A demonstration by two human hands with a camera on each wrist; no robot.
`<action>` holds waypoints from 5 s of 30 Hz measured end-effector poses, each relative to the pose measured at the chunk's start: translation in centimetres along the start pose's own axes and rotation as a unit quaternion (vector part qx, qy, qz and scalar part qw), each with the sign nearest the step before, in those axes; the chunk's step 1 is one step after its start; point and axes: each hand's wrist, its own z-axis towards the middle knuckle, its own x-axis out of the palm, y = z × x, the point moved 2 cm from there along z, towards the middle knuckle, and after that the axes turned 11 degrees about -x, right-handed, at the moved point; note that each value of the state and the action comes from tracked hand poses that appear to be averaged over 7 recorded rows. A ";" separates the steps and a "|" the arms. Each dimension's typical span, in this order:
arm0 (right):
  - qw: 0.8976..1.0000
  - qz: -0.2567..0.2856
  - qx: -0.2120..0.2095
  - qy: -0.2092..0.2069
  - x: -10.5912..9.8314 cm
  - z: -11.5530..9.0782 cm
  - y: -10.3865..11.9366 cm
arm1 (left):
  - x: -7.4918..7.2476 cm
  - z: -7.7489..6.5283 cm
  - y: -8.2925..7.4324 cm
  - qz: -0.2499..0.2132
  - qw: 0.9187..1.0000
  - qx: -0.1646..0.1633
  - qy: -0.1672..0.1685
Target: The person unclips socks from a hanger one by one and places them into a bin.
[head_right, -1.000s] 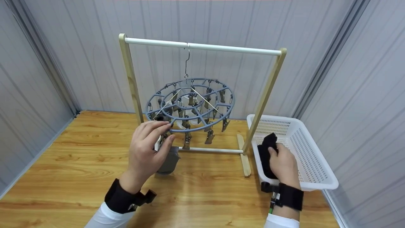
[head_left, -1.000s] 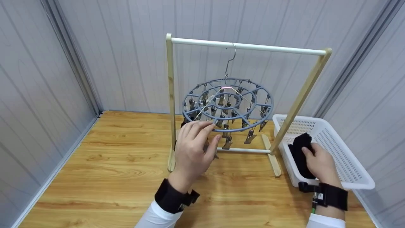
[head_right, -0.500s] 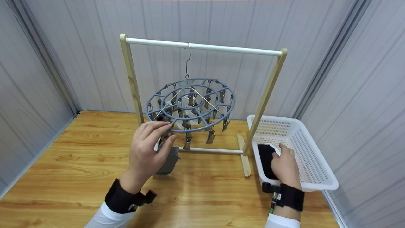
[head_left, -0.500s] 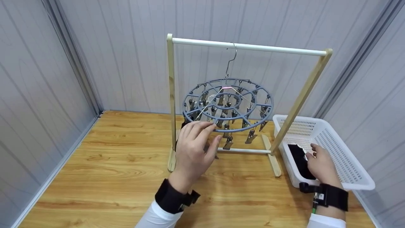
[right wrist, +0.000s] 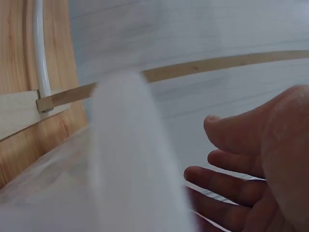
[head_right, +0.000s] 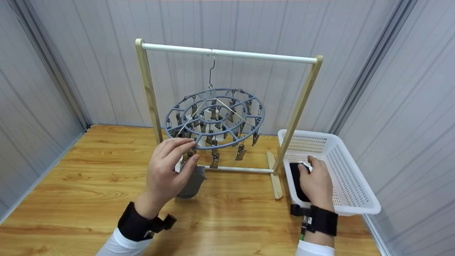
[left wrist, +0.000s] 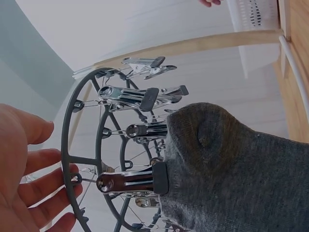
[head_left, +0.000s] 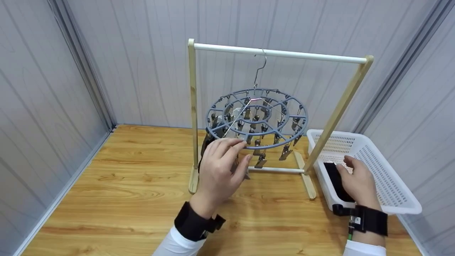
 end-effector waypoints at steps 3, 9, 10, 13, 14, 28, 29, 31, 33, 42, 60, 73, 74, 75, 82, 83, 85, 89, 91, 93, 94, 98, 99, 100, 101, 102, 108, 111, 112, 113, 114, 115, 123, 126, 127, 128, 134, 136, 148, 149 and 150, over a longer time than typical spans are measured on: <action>1.000 0.003 -0.018 -0.017 0.1 0.0 0.9 | 0.0 0.0 -0.2 -0.006 1.000 0.009 0.006; 0.999 0.006 -0.040 -0.031 0.2 0.0 2.2 | 0.2 -0.1 -0.6 -0.010 0.999 0.034 0.025; 0.999 0.007 -0.042 -0.033 0.2 0.0 2.4 | 0.2 -0.1 -0.7 -0.012 0.999 0.038 0.028; 0.998 0.006 -0.051 -0.038 0.2 0.0 2.9 | 0.3 -0.2 -0.8 -0.020 0.998 0.051 0.039; 0.998 0.005 -0.055 -0.041 0.2 0.0 3.1 | 0.3 -0.2 -0.9 -0.025 0.997 0.056 0.042; 0.992 0.034 -0.119 -0.027 1.7 0.0 5.9 | -0.4 0.4 0.1 -0.001 0.999 0.042 -0.002; 0.992 0.043 -0.118 -0.017 1.9 0.0 6.1 | -0.5 0.4 0.2 0.008 0.999 0.034 0.000; 0.990 0.065 -0.122 0.005 2.3 0.0 6.5 | -0.5 0.4 0.2 0.019 1.000 0.023 0.008; 0.988 0.090 -0.125 0.029 2.8 0.0 6.9 | -0.6 0.4 0.2 0.025 0.999 0.015 0.018; 0.966 0.180 -0.143 0.119 6.7 0.3 8.2 | -0.2 0.2 0.5 0.043 0.998 0.010 0.053; 0.913 0.353 -0.121 0.164 11.8 0.1 9.9 | -0.1 0.3 0.6 0.056 0.995 0.011 0.080; 0.916 0.340 -0.101 0.188 12.0 -0.4 9.8 | -0.3 0.4 0.7 0.052 0.996 0.009 0.075; 0.918 0.333 -0.102 0.191 12.0 -0.5 9.8 | -0.4 0.4 0.7 0.052 0.996 0.009 0.076; 0.919 0.326 -0.102 0.194 12.0 -0.5 9.8 | -0.4 0.4 0.7 0.052 0.996 0.008 0.077; 0.929 0.287 -0.112 0.204 11.8 -0.5 9.6 | -0.3 0.4 0.7 0.057 0.996 0.010 0.070; 0.930 0.282 -0.115 0.205 11.7 -0.5 9.7 | -0.3 0.4 0.6 0.059 0.996 0.011 0.068; 0.929 0.281 -0.120 0.207 11.7 -0.5 9.7 | -0.4 0.4 0.6 0.064 0.996 0.013 0.064; 0.925 0.287 -0.136 0.211 11.7 -0.4 9.8 | -0.4 0.4 0.5 0.065 0.996 0.017 0.061; 0.923 0.288 -0.142 0.213 11.7 -0.4 9.9 | -0.4 0.4 0.4 0.061 0.996 0.020 0.058; 0.924 0.283 -0.142 0.213 11.8 -0.4 9.9 | -0.5 0.4 0.2 0.058 0.997 0.023 0.053; 0.925 0.282 -0.142 0.213 11.8 -0.4 9.9 | -0.5 0.4 0.1 0.055 0.997 0.026 0.048; 0.925 0.280 -0.141 0.215 11.9 -0.5 10.0 | -0.4 0.4 -0.4 0.035 0.998 0.051 0.021; 0.925 0.281 -0.142 0.215 11.9 -0.5 10.1 | -0.4 0.4 -0.5 0.026 0.998 0.062 0.013; 0.924 0.282 -0.143 0.216 11.9 -0.5 10.2 | -0.4 0.4 -0.7 0.016 0.997 0.074 0.005; 0.923 0.283 -0.143 0.217 11.9 -0.5 10.3 | -0.3 0.4 -0.9 0.005 0.996 0.087 -0.002; 0.923 0.284 -0.143 0.219 11.9 -0.6 10.3 | -0.2 0.4 -1.0 -0.005 0.995 0.100 -0.007; 0.923 0.272 -0.148 0.227 11.8 -0.7 10.8 | 0.8 -0.3 -1.7 -0.026 0.992 0.121 0.014; 0.922 0.267 -0.159 0.232 11.7 -0.8 11.2 | 1.6 -0.9 -1.7 -0.024 0.994 0.096 0.046; 0.920 0.267 -0.164 0.234 11.6 -0.9 11.3 | 1.8 -1.1 -1.6 -0.025 0.994 0.086 0.056; 0.920 0.266 -0.166 0.235 11.6 -0.9 11.4 | 2.0 -1.2 -1.6 -0.027 0.995 0.075 0.066; 0.919 0.267 -0.169 0.236 11.6 -0.9 11.4 | 2.1 -1.4 -1.6 -0.029 0.995 0.064 0.075; 0.918 0.268 -0.171 0.237 11.6 -0.9 11.5 | 2.3 -1.5 -1.5 -0.031 0.994 0.053 0.085; 0.908 0.291 -0.177 0.244 11.7 -1.3 12.4 | 2.9 -1.9 -1.4 -0.050 0.989 -0.002 0.136; 0.905 0.294 -0.178 0.249 11.7 -1.4 12.7 | 3.0 -2.0 -1.4 -0.059 0.986 -0.025 0.154; 0.904 0.296 -0.179 0.250 11.8 -1.5 12.8 | 3.1 -2.0 -1.4 -0.063 0.984 -0.034 0.160; 0.903 0.297 -0.181 0.251 11.8 -1.5 12.9 | 3.1 -2.0 -1.4 -0.070 0.982 -0.044 0.168; 0.898 0.302 -0.183 0.264 11.8 -1.7 13.4 | 3.4 -2.1 -0.9 -0.162 0.948 -0.152 0.229; 0.898 0.302 -0.178 0.266 11.9 -1.8 13.6 | 3.6 -2.2 -0.7 -0.202 0.928 -0.196 0.243; 0.896 0.300 -0.188 0.269 12.0 -1.8 13.8 | 4.4 -2.3 -0.5 -0.290 0.879 -0.295 0.236; 0.894 0.303 -0.190 0.269 12.0 -1.8 13.9 | 4.4 -2.3 -0.5 -0.295 0.877 -0.298 0.232; 0.893 0.306 -0.192 0.269 12.1 -1.8 13.9 | 4.4 -2.2 -0.5 -0.299 0.876 -0.302 0.229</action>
